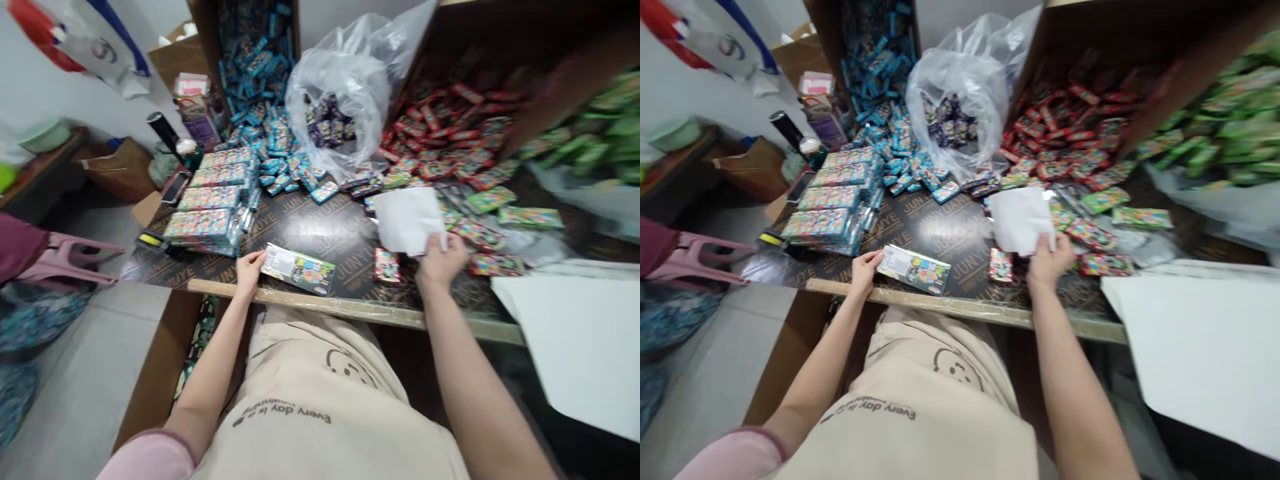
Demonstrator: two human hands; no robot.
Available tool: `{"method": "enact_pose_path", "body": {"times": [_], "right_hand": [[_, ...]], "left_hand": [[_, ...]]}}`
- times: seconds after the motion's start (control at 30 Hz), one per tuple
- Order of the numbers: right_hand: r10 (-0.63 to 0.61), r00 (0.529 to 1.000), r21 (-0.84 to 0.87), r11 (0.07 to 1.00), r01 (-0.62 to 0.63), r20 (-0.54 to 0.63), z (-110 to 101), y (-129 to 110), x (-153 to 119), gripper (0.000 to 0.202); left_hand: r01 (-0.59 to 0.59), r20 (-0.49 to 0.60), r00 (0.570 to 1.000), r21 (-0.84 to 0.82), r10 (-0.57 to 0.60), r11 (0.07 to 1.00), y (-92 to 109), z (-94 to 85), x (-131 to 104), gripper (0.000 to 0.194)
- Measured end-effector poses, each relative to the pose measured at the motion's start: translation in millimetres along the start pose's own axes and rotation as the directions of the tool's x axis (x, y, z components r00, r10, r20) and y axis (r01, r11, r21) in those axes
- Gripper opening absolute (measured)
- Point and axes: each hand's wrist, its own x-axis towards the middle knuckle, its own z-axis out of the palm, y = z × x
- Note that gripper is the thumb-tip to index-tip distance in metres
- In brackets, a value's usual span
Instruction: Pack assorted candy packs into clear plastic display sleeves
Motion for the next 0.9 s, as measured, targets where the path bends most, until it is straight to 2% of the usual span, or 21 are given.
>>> {"method": "enact_pose_path", "body": {"times": [0.07,0.1,0.17,0.23,0.33,0.43,0.63,0.7,0.77,0.83,0.9], "right_hand": [[0.010,1.000,0.034,0.999,-0.010,-0.010,-1.9,3.4,4.9,0.042],[0.028,0.999,0.069,0.997,-0.030,0.033,-5.3,4.5,7.5,0.043],[0.102,0.959,0.254,0.952,-0.172,0.266,-15.6,3.3,11.0,0.044],[0.123,0.900,0.354,0.890,-0.286,0.418,-26.7,-2.4,10.9,0.046],[0.147,0.878,0.379,0.861,-0.340,0.455,-35.9,-12.9,7.5,0.047],[0.184,0.862,0.398,0.829,-0.394,0.472,-36.5,-18.2,5.1,0.044],[0.161,0.834,0.546,0.688,-0.479,0.528,-36.6,-16.8,4.9,0.041],[0.137,0.847,0.585,0.666,-0.463,0.514,-38.6,-18.1,7.7,0.040],[0.090,0.889,0.617,0.688,-0.382,0.450,-40.3,-23.1,10.2,0.039],[0.014,0.919,0.552,0.796,-0.248,0.394,-40.4,-32.7,7.3,0.038],[-0.054,0.891,0.316,0.943,-0.104,0.452,-37.6,-45.5,-6.7,0.038]], "left_hand": [[-0.006,0.004,1.000,-0.011,0.006,1.000,-0.9,1.0,-0.4,0.039],[-0.001,0.016,1.000,-0.015,0.001,1.000,-1.7,1.7,0.1,0.040],[0.012,0.030,1.000,-0.025,-0.011,1.000,-3.9,2.9,1.5,0.041],[0.004,0.024,1.000,-0.007,-0.003,1.000,-6.2,3.4,2.4,0.041],[-0.003,0.001,1.000,0.012,0.003,1.000,-8.1,3.1,2.2,0.040],[0.011,0.001,1.000,0.002,-0.011,1.000,-7.4,3.4,1.2,0.037],[-0.020,-0.003,1.000,0.033,0.020,0.999,-10.4,4.7,3.1,0.036],[-0.065,-0.029,0.997,0.063,0.067,0.996,-13.6,3.4,4.6,0.040],[-0.159,-0.041,0.985,0.151,0.167,0.976,-14.7,1.7,3.1,0.044],[-0.316,-0.014,0.941,0.322,0.338,0.892,-11.8,1.1,-4.9,0.046],[-0.468,0.062,0.862,0.478,0.503,0.743,-5.2,3.4,-20.9,0.045]]}}
